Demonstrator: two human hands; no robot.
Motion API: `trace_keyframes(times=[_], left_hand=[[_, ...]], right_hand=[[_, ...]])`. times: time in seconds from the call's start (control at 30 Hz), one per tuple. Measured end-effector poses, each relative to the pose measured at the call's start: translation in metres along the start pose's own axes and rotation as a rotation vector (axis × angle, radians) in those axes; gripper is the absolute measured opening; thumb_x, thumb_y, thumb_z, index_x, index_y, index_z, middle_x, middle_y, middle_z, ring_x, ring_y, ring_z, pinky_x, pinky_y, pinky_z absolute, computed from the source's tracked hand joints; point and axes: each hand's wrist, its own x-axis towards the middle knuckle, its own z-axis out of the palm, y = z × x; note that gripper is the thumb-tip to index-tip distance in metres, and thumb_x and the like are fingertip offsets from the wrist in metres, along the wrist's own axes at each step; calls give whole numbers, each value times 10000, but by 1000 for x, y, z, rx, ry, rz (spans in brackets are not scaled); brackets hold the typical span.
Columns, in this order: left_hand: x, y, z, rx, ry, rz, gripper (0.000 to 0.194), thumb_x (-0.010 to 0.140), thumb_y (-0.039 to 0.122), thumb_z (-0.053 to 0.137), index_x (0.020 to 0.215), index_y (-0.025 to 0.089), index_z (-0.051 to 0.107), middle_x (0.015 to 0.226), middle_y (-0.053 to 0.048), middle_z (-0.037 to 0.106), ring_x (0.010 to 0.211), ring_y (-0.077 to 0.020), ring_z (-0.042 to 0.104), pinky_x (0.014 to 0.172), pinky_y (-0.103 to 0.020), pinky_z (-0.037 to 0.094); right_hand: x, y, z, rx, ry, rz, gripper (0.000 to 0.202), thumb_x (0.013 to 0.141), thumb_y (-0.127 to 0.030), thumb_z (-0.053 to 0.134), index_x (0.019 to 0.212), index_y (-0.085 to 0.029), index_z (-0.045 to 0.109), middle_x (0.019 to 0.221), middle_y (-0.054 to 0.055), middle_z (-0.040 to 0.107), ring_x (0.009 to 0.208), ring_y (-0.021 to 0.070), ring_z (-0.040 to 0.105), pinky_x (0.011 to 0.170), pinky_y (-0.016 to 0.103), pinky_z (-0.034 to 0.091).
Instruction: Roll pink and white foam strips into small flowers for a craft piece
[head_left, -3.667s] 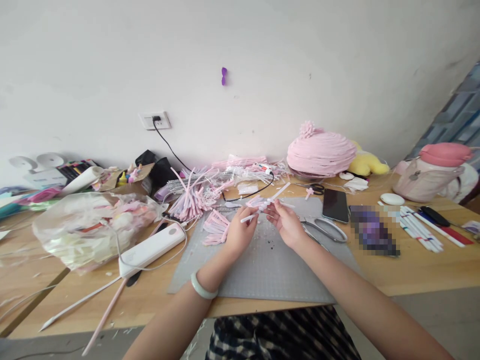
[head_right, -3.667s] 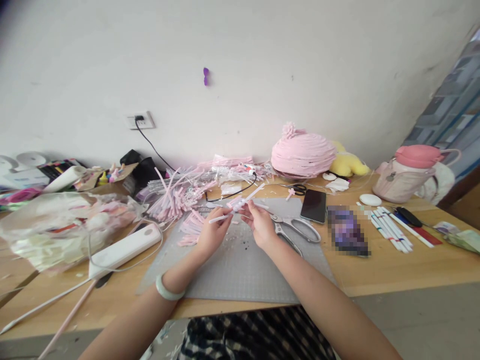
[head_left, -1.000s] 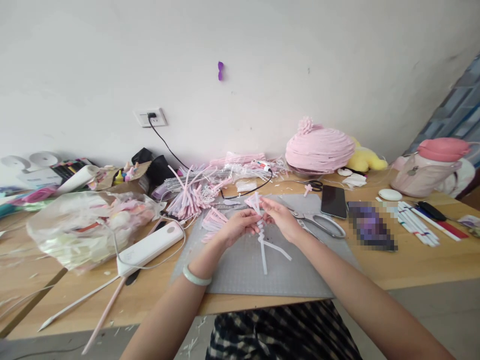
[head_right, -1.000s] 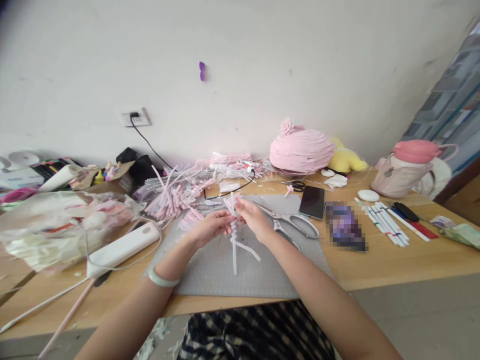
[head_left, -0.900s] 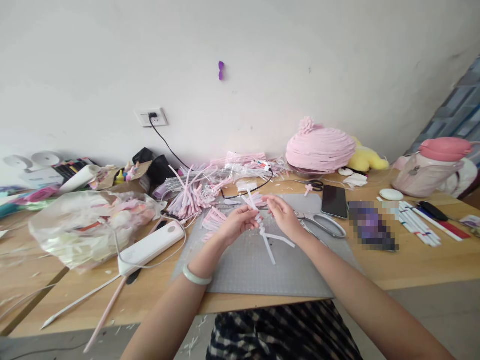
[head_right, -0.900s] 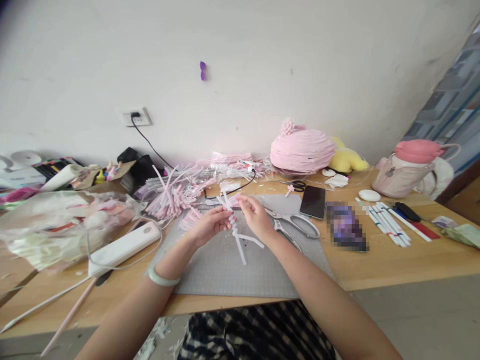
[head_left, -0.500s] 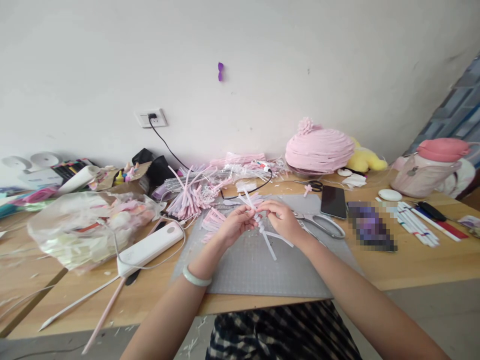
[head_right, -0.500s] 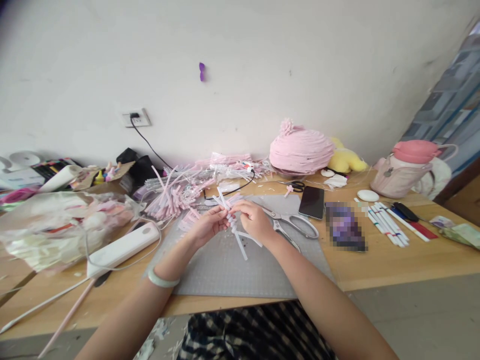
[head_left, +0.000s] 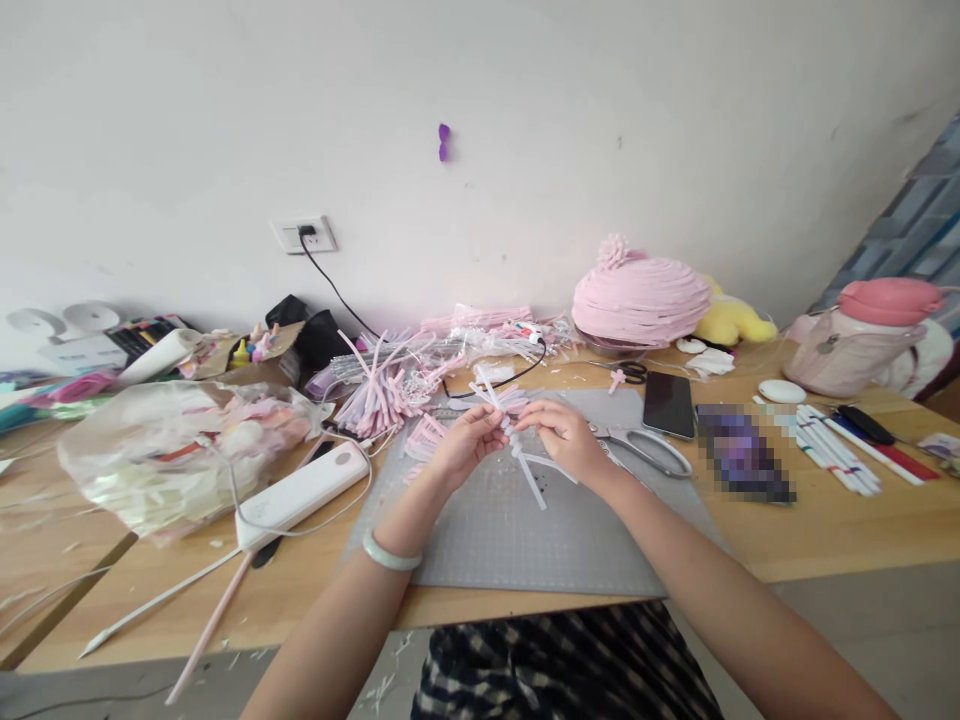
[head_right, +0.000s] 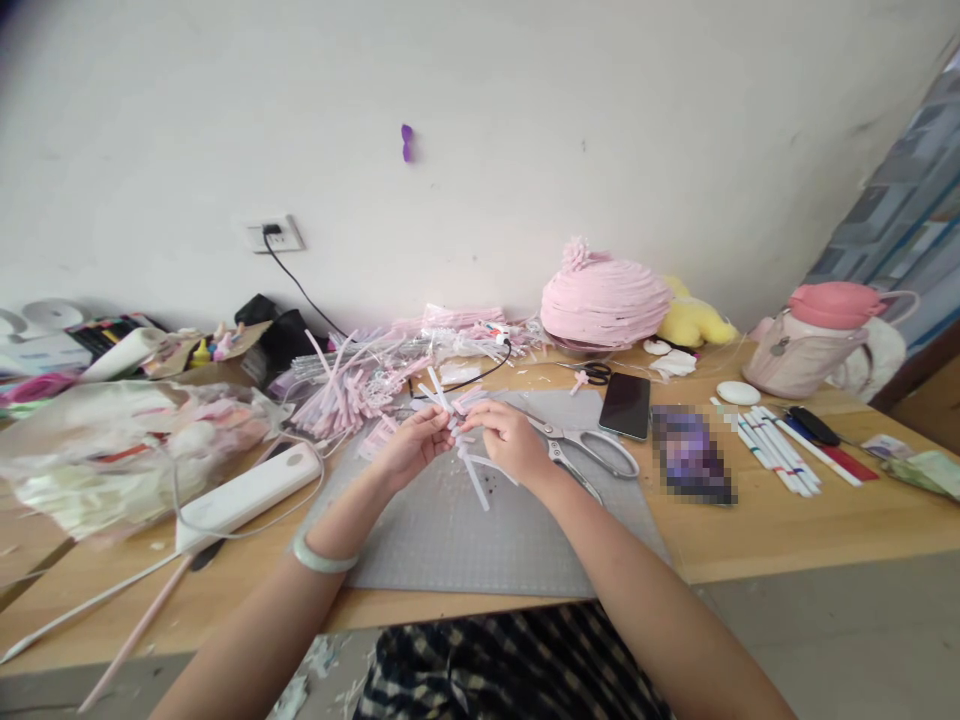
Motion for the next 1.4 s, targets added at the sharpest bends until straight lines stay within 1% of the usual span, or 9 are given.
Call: trace_keyframes(times=[0.2, 0.67, 0.77, 0.9, 0.97, 1.03, 1.2, 1.33, 1.4], left_hand=[[0, 2, 0, -19, 7, 18, 222, 652, 245, 726, 717, 136, 544, 609, 31, 575, 516, -53, 553, 517, -151, 443], [0, 6, -3, -91, 48, 49, 133, 708, 190, 664, 696, 135, 544, 627, 12, 607, 514, -59, 572, 521, -148, 464], [0, 7, -3, -147, 95, 52, 79, 734, 154, 625, 704, 133, 556, 599, 8, 609, 503, -64, 577, 513, -148, 470], [3, 9, -1, -238, 186, 90, 80, 793, 151, 539, 719, 132, 562, 598, 2, 624, 527, -67, 599, 544, -150, 490], [3, 9, 0, -279, 227, 107, 117, 811, 148, 501, 714, 131, 563, 613, -7, 639, 551, -69, 613, 562, -151, 495], [4, 10, 2, -300, 245, 115, 131, 814, 140, 487, 712, 127, 568, 634, -18, 653, 561, -70, 618, 570, -152, 497], [2, 7, 5, -292, 232, 117, 105, 786, 125, 515, 698, 122, 572, 616, -24, 655, 549, -84, 620, 562, -174, 497], [2, 4, 4, -246, 204, 146, 55, 725, 131, 601, 691, 141, 558, 611, 1, 650, 569, -95, 629, 586, -189, 499], [4, 5, 1, -222, 204, 139, 67, 737, 194, 608, 715, 147, 565, 611, 0, 650, 575, -106, 631, 579, -200, 495]], right_hand=[[-1, 1, 1, 11, -48, -6, 443, 674, 28, 373, 808, -229, 707, 910, 39, 649, 893, 157, 590, 835, 317, 442], [-1, -2, 1, 70, -81, 28, 422, 663, 26, 370, 737, -216, 708, 868, 39, 646, 855, 151, 582, 800, 301, 430], [1, -3, 0, 228, -53, 195, 368, 637, 1, 406, 695, -210, 702, 833, 22, 654, 812, 150, 578, 776, 294, 428], [6, -2, -2, 810, 90, 670, 320, 583, -20, 453, 730, -202, 672, 759, -13, 664, 602, 99, 547, 628, 241, 441], [7, -2, -2, 1036, 122, 805, 323, 557, -9, 484, 747, -199, 663, 775, -13, 676, 604, 90, 563, 603, 216, 444], [7, -3, -2, 1126, 100, 838, 305, 574, -20, 532, 782, -198, 667, 829, 0, 687, 642, 96, 590, 597, 204, 453], [6, -9, 3, 1230, 12, 769, 250, 674, -141, 630, 909, -211, 678, 941, 15, 686, 709, 98, 618, 662, 206, 489], [6, -8, 5, 1146, 20, 763, 104, 701, -178, 660, 795, -172, 707, 798, 13, 691, 696, 81, 615, 680, 175, 493], [6, -6, 4, 1104, 10, 772, 76, 694, -164, 674, 760, -167, 711, 755, 7, 687, 673, 73, 613, 676, 166, 495]])
